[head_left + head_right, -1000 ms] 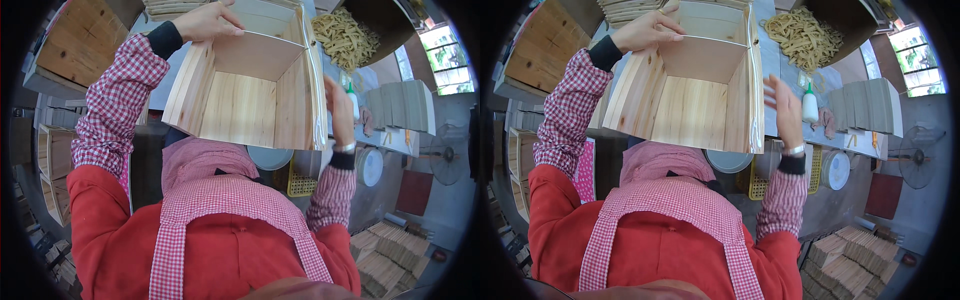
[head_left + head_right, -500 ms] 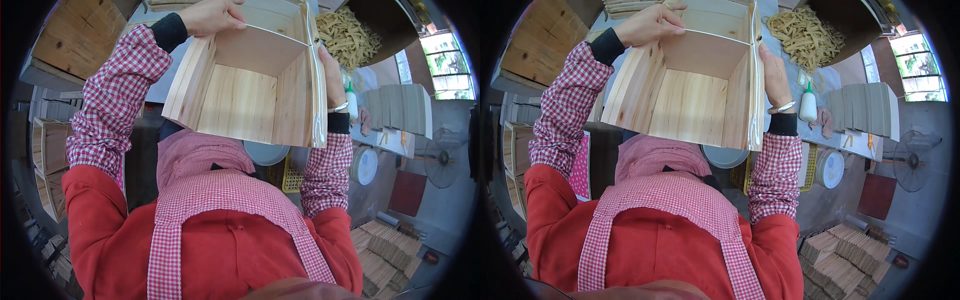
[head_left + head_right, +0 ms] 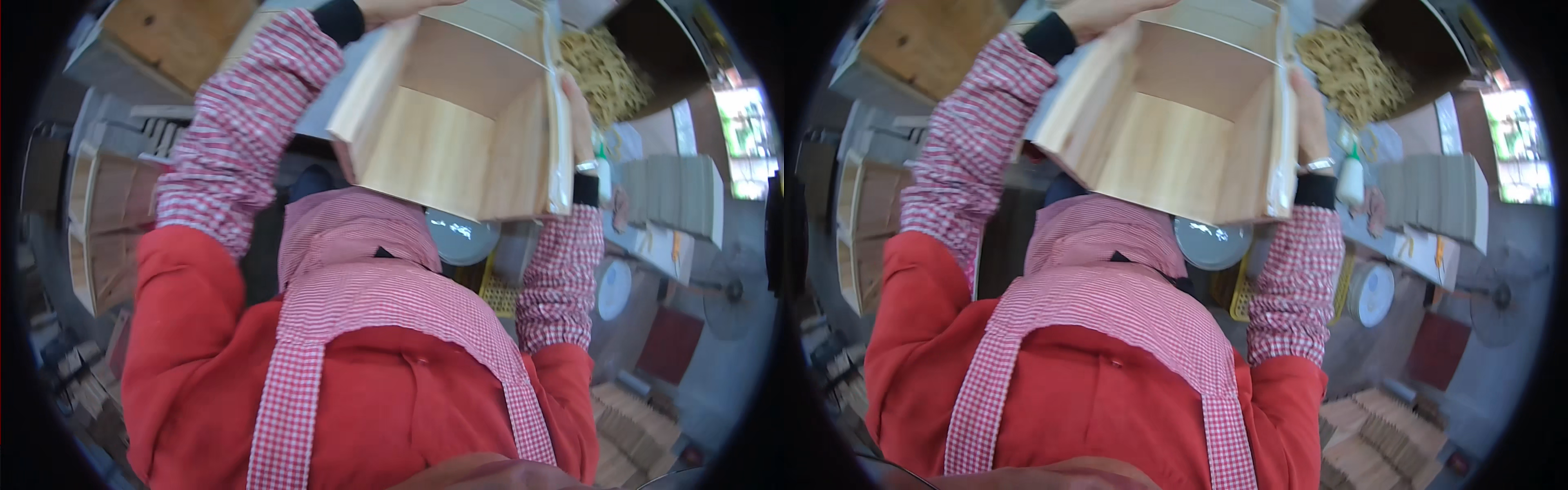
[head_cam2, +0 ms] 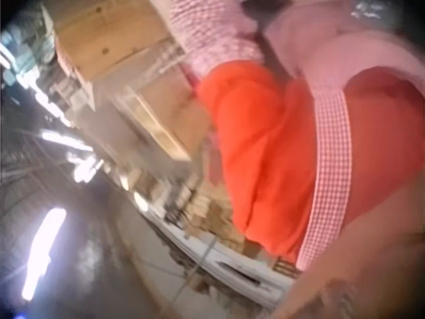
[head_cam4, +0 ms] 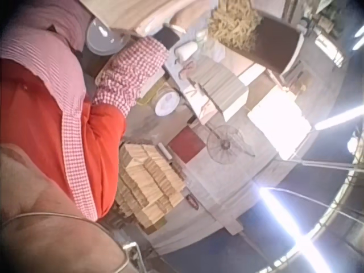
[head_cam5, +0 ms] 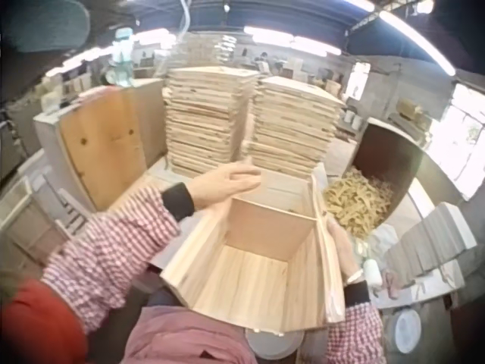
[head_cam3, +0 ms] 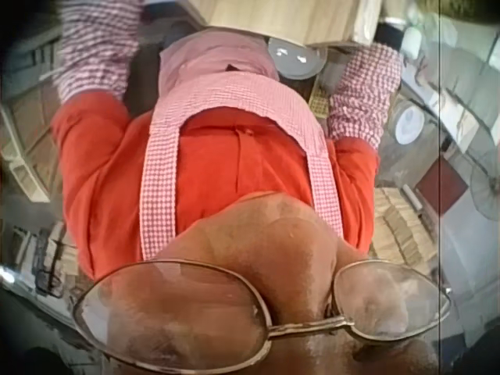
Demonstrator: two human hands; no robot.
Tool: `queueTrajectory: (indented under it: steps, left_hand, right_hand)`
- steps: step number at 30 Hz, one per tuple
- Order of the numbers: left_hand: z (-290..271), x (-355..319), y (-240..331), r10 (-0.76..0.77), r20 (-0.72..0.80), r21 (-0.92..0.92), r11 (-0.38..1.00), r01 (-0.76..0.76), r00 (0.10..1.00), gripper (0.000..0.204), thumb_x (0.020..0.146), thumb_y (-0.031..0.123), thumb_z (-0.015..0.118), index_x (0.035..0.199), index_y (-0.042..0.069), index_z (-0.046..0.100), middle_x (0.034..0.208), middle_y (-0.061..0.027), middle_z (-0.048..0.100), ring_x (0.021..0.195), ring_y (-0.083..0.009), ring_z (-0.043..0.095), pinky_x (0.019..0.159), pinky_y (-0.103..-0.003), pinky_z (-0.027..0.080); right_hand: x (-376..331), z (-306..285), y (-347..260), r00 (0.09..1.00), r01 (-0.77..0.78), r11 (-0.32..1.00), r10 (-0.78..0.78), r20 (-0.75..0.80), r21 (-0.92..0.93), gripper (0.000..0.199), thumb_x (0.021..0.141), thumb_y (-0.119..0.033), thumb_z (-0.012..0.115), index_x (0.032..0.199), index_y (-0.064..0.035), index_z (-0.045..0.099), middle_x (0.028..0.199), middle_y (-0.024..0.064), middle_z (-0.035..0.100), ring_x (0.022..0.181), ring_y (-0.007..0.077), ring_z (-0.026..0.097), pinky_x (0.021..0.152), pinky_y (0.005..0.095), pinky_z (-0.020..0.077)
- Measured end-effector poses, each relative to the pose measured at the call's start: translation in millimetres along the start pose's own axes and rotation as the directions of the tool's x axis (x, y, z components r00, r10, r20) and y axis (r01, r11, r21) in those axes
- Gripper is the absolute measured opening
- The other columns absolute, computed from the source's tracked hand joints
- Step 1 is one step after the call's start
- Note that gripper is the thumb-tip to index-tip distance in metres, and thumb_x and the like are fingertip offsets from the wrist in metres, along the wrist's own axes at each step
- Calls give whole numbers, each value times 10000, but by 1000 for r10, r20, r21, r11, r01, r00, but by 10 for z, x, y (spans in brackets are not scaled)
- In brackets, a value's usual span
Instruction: Assembling wooden crates by applying glue to wooden panels and joining them together.
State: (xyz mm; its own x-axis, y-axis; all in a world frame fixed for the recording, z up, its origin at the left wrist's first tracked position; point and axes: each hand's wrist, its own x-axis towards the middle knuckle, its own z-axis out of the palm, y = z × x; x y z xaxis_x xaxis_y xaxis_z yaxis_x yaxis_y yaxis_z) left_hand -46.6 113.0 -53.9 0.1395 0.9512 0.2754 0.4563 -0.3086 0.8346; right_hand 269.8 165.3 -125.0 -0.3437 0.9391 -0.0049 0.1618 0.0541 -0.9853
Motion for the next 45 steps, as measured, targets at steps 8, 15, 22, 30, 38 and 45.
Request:
queueTrajectory:
  steps: [8, 15, 22, 30, 38, 45]
  left_hand:
    - [110, -2424, -588, -183, -964, -122, 950, 289, 194, 167, 885, 135, 636, 922, 3, 540, 800, -14, 551, 758, -95, 536, 689, -243, 453]
    - [-148, -3132, -1462, -941, -211, -942, 124, -313, 263, 477, 850, 337, 684, 1169, 35, 499, 1136, -114, 563, 1033, -257, 560, 920, -375, 450]
    - [-187, -2773, -1214, -766, -360, -861, 54, -505, 532, 590, 858, 236, 665, 1323, -11, 398, 1286, -172, 508, 1180, -304, 510, 1050, -440, 384]
    - [-201, -2589, 370, -173, -836, -253, 964, -85, 521, 443, 782, -32, 532, 1224, -46, 498, 1168, -151, 582, 1098, -265, 560, 891, -372, 468]
    - [-394, -1811, 1179, 646, -320, 913, 406, 43, 693, 415, 693, 86, 603, 1102, 16, 620, 887, -79, 581, 817, -234, 545, 665, -345, 451]
    - [123, -1230, 1267, 706, 21, 910, 280, -306, 708, 354, 726, 144, 580, 1056, 36, 646, 896, -36, 607, 858, -168, 543, 673, -301, 438]
  right_hand:
    - [-1059, -213, 443, 909, 164, 912, -288, -301, -377, 355, 955, -233, 428, 1147, 21, 586, 1035, 72, 628, 918, 167, 581, 876, 317, 456]
    - [-1246, -909, 794, 816, -215, 959, 280, -506, 184, 280, 911, -110, 510, 1140, 31, 587, 1017, 133, 625, 889, 231, 600, 739, 336, 512]
    - [-1503, -713, 321, 874, 54, 989, 21, -486, 139, 450, 971, -343, 424, 1164, 40, 562, 1084, 212, 627, 920, 322, 639, 774, 398, 530]
    - [-1935, -36, -839, 716, 163, 824, -476, -510, -542, 334, 956, -242, 505, 1150, 19, 582, 1076, 192, 629, 860, 258, 648, 740, 330, 540]
    - [-2148, 1121, -1827, 264, 833, -24, -861, 435, -552, 363, 735, 26, 653, 1095, 35, 609, 1046, 185, 627, 928, 332, 609, 819, 416, 484]
    - [-1632, 1237, -1911, 567, 426, -243, -679, 466, -872, 469, 711, -85, 624, 1168, -18, 547, 916, 111, 533, 847, 279, 542, 706, 385, 442]
